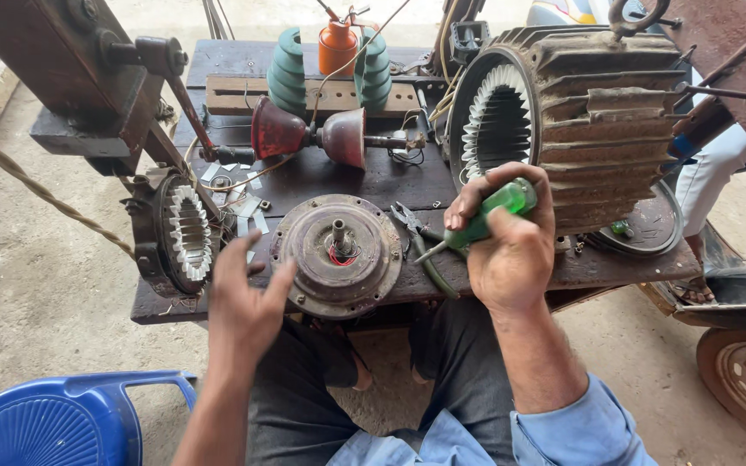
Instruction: The person disassembles a red insulator attached to a motor rotor using a screwdriver and pliers. They remove the insulator, manipulate internal wires, and then reassemble the component, securing it with a screwdriver.
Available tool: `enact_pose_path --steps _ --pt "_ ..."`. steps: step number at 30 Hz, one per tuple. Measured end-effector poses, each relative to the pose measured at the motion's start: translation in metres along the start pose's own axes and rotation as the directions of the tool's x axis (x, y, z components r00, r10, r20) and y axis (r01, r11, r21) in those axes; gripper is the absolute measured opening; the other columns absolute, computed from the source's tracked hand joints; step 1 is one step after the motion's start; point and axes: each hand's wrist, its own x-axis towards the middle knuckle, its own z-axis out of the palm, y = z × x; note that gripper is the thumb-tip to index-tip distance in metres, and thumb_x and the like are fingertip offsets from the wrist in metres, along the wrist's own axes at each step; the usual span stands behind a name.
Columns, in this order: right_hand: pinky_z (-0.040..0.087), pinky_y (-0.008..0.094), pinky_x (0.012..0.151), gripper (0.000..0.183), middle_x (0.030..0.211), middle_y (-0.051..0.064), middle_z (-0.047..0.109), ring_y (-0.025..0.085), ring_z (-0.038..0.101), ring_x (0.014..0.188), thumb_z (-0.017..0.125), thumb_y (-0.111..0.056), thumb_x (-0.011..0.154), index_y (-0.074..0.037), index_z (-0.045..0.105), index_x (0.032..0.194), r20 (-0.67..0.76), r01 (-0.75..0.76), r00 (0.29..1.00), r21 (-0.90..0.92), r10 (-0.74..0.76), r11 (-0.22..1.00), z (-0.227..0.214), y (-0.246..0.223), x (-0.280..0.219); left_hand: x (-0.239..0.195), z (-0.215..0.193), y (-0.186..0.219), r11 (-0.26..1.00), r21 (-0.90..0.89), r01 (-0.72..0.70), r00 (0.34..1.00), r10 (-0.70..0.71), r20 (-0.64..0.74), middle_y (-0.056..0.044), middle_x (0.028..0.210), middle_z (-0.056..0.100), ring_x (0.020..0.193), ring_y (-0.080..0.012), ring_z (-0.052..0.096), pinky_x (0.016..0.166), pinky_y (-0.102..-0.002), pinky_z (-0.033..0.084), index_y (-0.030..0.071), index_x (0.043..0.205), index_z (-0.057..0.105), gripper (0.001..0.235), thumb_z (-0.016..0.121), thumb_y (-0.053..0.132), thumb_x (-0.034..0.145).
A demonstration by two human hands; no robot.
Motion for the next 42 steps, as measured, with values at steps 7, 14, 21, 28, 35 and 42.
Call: enact_pose_path --steps 7,14,21,28,35,42 --pt "0.052 0.036 0.065 0.049 0.083 0.013 0.059 0.021 0.06 0.072 0.065 -0.053 0.105 -0.005 0.055 0.105 0.023 -0.002 1.0 0.032 0.002 0.999 0.01 0.018 0.02 0.059 0.043 0.005 0.961 0.194 0.195 0.965 -0.223 0.136 -0.028 0.131 0.063 0.122 -0.0368 0.063 0.103 -0.045 0.049 -0.002 0.142 0.053 0.102 0.08 0.068 0.073" --pt "0.051 0.033 0.057 0.051 0.078 0.013 0.056 0.019 0.057 0.066 0.061 -0.054 0.107 -0.004 0.054 0.101 0.067 0.004 0.998 0.017 -0.005 1.0 0.011 0.028 0.022 0.058 0.045 0.004 0.953 0.139 0.27 0.941 -0.292 0.17 -0.024 0.12 0.071 0.11 -0.0302 0.073 0.094 -0.041 0.057 0.0 0.138 0.059 0.1 0.08 0.068 0.068" --pt "0.05 0.033 0.058 0.052 0.077 0.015 0.055 0.019 0.055 0.064 0.066 -0.053 0.105 -0.002 0.056 0.101 0.14 -0.056 0.989 0.091 0.043 0.994 0.012 0.031 0.024 0.058 0.047 0.002 0.959 0.142 0.245 0.951 -0.266 0.155 -0.024 0.12 0.071 0.111 -0.0305 0.072 0.095 -0.041 0.056 0.0 0.137 0.06 0.098 0.08 0.066 0.069" --pt "0.05 0.031 0.059 0.052 0.076 0.015 0.056 0.019 0.056 0.064 0.065 -0.051 0.106 -0.001 0.055 0.099 0.216 -0.078 0.975 0.088 0.058 0.993 0.012 0.029 0.022 0.06 0.047 0.001 0.956 0.137 0.258 0.945 -0.279 0.171 -0.023 0.118 0.073 0.109 -0.0305 0.073 0.095 -0.041 0.056 0.001 0.135 0.062 0.095 0.08 0.066 0.067" --pt "0.052 0.029 0.059 0.043 0.079 0.014 0.059 0.016 0.058 0.066 0.06 -0.044 0.11 -0.002 0.057 0.106 0.238 -0.052 0.97 0.034 0.042 0.998 0.02 0.032 0.022 0.06 0.047 0.005 0.961 0.164 0.223 0.958 -0.247 0.147 -0.023 0.117 0.073 0.11 -0.0319 0.072 0.095 -0.042 0.055 0.001 0.135 0.062 0.095 0.081 0.066 0.069" --pt "0.053 0.031 0.072 0.021 0.091 0.014 0.06 0.016 0.059 0.077 0.053 -0.023 0.108 -0.003 0.053 0.111 -0.024 0.009 1.0 -0.114 -0.012 0.993 0.036 0.03 0.024 0.06 0.045 0.014 0.961 0.221 0.168 0.968 -0.203 0.148 -0.025 0.115 0.073 0.108 -0.0354 0.072 0.093 -0.045 0.055 0.001 0.132 0.063 0.09 0.08 0.064 0.071"
